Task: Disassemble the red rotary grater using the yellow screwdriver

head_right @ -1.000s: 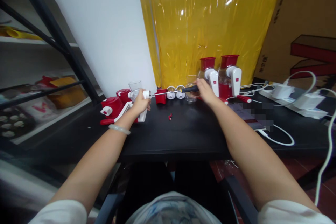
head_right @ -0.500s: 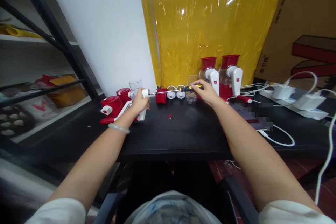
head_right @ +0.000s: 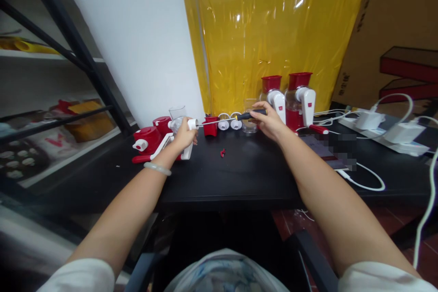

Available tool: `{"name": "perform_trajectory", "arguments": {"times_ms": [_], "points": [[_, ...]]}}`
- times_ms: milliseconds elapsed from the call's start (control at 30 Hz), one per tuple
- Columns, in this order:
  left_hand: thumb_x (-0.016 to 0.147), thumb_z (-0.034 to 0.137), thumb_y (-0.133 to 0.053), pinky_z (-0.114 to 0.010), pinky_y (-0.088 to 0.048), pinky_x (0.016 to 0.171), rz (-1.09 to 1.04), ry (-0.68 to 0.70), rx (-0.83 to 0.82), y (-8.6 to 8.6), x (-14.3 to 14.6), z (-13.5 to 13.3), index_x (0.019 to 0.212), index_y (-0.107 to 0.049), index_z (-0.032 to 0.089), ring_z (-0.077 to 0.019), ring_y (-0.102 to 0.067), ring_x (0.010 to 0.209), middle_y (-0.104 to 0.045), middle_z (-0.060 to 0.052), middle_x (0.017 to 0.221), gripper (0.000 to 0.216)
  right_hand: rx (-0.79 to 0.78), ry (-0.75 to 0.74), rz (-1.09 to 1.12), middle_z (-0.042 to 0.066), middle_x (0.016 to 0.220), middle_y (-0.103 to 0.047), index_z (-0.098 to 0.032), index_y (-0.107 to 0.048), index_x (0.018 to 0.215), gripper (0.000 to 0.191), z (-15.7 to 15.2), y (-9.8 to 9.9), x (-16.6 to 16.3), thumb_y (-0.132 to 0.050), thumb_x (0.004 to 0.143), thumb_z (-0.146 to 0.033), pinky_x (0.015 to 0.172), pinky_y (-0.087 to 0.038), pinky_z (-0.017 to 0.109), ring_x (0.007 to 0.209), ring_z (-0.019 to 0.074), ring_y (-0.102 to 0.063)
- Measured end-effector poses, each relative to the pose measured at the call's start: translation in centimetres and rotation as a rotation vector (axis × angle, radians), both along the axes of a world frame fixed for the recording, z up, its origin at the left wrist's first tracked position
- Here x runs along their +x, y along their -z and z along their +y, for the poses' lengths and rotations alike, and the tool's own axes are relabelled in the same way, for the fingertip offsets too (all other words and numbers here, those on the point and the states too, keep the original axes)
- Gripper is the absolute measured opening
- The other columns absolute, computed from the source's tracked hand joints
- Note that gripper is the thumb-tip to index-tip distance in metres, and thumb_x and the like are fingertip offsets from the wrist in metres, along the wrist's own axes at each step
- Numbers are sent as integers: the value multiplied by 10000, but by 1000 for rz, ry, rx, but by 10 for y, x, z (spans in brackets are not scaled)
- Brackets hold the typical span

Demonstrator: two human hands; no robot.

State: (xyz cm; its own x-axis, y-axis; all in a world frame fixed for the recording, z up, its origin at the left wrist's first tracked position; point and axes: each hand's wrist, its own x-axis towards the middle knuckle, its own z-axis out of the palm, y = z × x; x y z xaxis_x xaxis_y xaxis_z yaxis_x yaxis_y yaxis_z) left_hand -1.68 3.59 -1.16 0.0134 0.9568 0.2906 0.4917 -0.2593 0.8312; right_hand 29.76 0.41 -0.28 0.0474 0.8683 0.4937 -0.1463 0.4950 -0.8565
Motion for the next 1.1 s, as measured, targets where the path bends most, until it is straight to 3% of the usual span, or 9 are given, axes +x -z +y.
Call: {"name": "perform_trajectory", "arguments": {"times_ms": [100, 200, 300, 400, 633, 933, 1033, 1100], "points": [[764, 84, -551, -315, -522, 440, -3, -5, 0, 0, 0, 0, 1192, -392, 239, -182, -583, 446, -526, 40, 689, 482, -66, 131, -114, 14, 715, -611, -266, -545, 868, 564, 5, 3, 1, -631, 725, -805, 577, -501, 336, 647, 203, -619], [762, 80, -551, -308, -522, 443, -6, -3, -3, -1, 0, -1, 1177, -389, 243, -177, -582, 445, -524, 46, 687, 474, -106, 259, -337, 1, 501, -496, -245, -518, 749, 642, 10, 8, 6, -492, 755, -887, 475, -401, 321, 456, 179, -490], [748, 63, -533, -302, -514, 428, -25, -2, 1, -2, 1, 0, 1170, -381, 245, -173, -569, 429, -515, 54, 672, 484, -29, 293, -383, -19, 491, -472, -243, -511, 718, 593, 11, 11, 8, -600, 741, -830, 476, -366, 294, 455, 150, -451], [726, 52, -524, -306, -510, 415, -44, -11, 7, -2, 0, 1, 1153, -380, 246, -175, -560, 418, -504, 61, 655, 490, 13, 264, -307, -28, 595, -533, -243, -576, 810, 530, 12, 13, 7, -728, 699, -738, 498, -393, 271, 511, 131, -488], [697, 47, -549, -315, -504, 403, -77, 0, 43, 2, -2, 8, 1091, -391, 249, -180, -555, 408, -505, 67, 638, 470, 11, 11, -68, -25, 836, -616, -278, -607, 912, 505, 12, 11, 8, -905, 589, -526, 574, -507, 260, 661, 120, -570], [693, 43, -560, -289, -487, 393, -120, 83, 67, 7, -1, 7, 1090, -391, 261, -153, -529, 388, -499, 91, 615, 483, -1, -162, 38, -41, 846, -625, -295, -596, 900, 521, -1, 0, 14, -913, 495, -220, 738, -552, 314, 760, 140, -617], [691, 38, -559, -282, -478, 370, -162, 102, 114, 9, -1, 10, 1088, -397, 255, -150, -526, 372, -495, 93, 614, 480, 42, -141, 20, -22, 880, -653, -281, -581, 861, 477, -5, -3, 9, -896, 507, -238, 772, -553, 339, 836, 171, -645], [692, 42, -565, -277, -486, 371, -201, 95, 174, 11, -2, 13, 1092, -404, 251, -138, -530, 370, -511, 88, 638, 479, 75, -107, 17, 1, 911, -667, -279, -591, 871, 417, -6, -5, 4, -877, 581, -373, 745, -559, 352, 871, 197, -661]]}}
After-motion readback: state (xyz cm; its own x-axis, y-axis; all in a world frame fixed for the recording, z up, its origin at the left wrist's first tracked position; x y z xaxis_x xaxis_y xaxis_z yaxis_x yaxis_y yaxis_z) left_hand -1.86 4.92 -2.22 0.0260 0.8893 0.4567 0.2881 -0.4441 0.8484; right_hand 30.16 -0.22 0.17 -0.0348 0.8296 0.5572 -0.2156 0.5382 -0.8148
